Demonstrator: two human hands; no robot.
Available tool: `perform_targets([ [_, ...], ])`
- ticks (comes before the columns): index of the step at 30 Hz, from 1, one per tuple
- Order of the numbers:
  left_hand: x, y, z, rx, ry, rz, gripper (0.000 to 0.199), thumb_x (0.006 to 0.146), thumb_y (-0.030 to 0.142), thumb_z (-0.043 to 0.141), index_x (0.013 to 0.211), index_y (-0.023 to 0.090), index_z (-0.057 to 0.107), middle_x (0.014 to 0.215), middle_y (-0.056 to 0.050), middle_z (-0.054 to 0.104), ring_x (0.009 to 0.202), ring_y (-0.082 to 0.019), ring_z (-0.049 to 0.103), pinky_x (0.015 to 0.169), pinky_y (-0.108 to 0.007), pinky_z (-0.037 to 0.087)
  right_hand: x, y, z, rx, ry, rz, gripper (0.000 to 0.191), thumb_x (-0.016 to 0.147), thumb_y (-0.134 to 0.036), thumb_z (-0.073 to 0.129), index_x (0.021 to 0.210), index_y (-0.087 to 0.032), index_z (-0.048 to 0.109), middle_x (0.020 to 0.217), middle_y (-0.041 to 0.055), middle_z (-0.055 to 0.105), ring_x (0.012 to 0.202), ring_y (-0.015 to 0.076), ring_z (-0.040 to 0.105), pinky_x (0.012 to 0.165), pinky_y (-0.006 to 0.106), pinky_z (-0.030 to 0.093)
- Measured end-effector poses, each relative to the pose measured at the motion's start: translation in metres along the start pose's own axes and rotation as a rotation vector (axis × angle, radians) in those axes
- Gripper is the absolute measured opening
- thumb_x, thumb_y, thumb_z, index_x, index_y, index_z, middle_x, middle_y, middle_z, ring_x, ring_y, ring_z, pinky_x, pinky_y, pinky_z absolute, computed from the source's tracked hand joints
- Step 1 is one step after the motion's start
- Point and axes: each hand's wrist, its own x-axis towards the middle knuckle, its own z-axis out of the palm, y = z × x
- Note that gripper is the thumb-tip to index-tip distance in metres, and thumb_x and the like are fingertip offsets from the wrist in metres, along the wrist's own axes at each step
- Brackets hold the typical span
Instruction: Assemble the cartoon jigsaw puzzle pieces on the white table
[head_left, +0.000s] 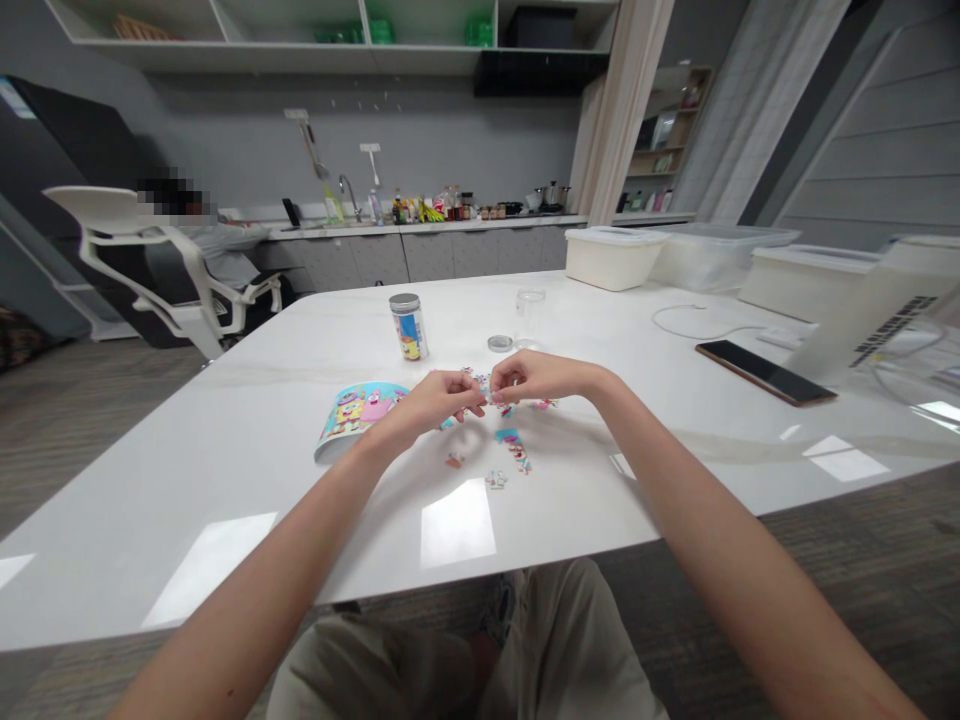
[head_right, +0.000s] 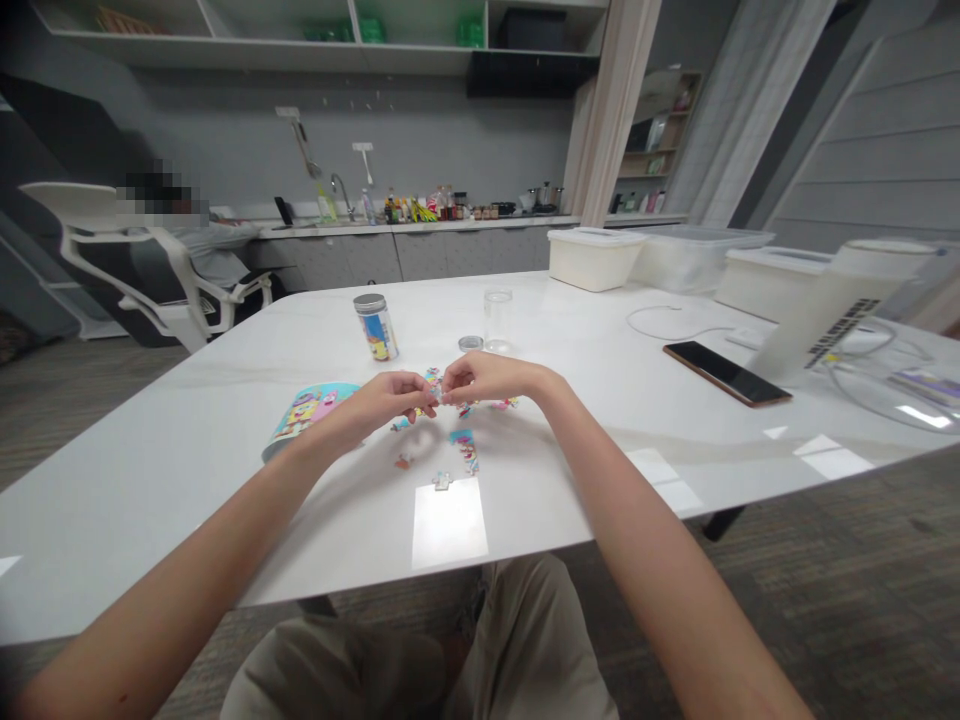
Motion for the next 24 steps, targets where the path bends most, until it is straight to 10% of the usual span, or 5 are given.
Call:
perform_targets([
  [10,-0.0031,-0.0057,0.0021,0.073,-0.276,0.003,0.022,0.076,0.036,0.068,0.087,0.017,0.067,0.081,-0.003,0.071,0.077,-0.015,0.064,0.068,-0.027,0.046,0.0005,0.0031,-0.0011,0.155,-0.065,-0.032,0.021,0.078,-0.03,0.066,0.09,-0.015,0.073,0.083,0.0053,0.071,0.076,0.0144,0.061,0.069,0.026,0.045],
  [24,-0.0029,-0.0018,0.0029,0.048,-0.206,0.006,0.015,0.076,0.033,0.067,0.079,0.018,0.069,0.073,-0.002,0.069,0.071,-0.014,0.061,0.063,-0.026,0.046,0.0,-0.0027,0.0009,0.293,-0.048,-0.002,0.019,0.072,-0.028,0.073,0.085,-0.015,0.067,0.078,0.0026,0.069,0.076,0.014,0.064,0.071,0.027,0.049],
])
